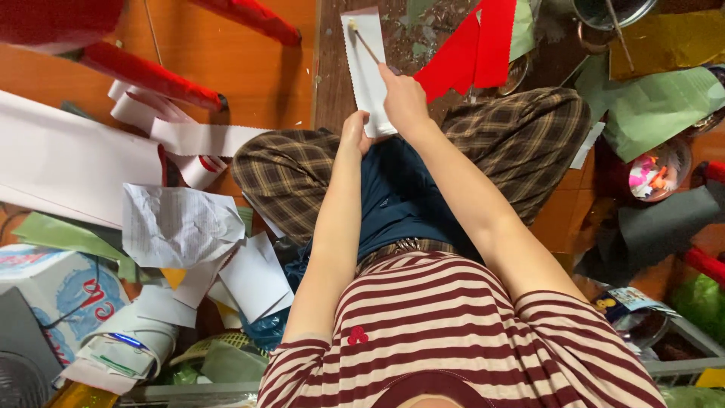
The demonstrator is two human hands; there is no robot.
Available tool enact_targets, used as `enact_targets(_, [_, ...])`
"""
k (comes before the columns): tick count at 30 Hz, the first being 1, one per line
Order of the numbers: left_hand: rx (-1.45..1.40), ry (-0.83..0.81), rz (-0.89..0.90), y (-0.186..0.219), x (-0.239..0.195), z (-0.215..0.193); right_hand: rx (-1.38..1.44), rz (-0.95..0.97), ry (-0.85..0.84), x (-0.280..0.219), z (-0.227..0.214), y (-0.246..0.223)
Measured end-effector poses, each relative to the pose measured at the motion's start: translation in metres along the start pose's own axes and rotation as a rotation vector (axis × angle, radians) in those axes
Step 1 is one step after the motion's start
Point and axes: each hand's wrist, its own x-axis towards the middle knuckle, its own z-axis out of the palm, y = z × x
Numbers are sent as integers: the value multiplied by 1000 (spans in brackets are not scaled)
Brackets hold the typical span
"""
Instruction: The recorder is applying paper strips and glue to a bamboo frame to decorate a traditional effigy.
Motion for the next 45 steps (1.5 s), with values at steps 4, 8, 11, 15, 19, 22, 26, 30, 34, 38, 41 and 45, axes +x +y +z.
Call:
enact_targets(4, [0,-29,-5,-1,1,-1,78,12,37,10,-1,2])
enact_targets(8, [55,-26,2,2,-6,3,100,66,34,3,-21,22])
enact_targets(11, [1,-12,20,0,-4,3,61,45,74,1,-16,27])
enact_targets(15, [26,-39,49,-8,12,-10,97,42,21,7,13,15])
enact_targets(19, [102,-12,63,-6,-1,-6,390,-98,163,19,20,17])
enact_targets(22, [116,-125,85,-1,-16,5,987,122,400,13,-27,50])
enact_targets(26, [134,-182,125,6,-30,25,1283,327,638,-6,-106,166])
enact_targets(30, [144,-199,202,6,-50,36,2035,466,544,6,-115,339])
enact_targets(34, [108,-364,266,16,-59,39,2252,266,638,27,-107,410])
enact_targets(38, [30,-369,309,46,-115,70,2325,462,904,39,-83,289])
enact_targets(41, [-39,-530,334,65,-165,83,2295,316,-204,12,-66,137])
enact_targets(45, [208,-510,367,96,-243,83,1677,232,-743,-1,-85,-30])
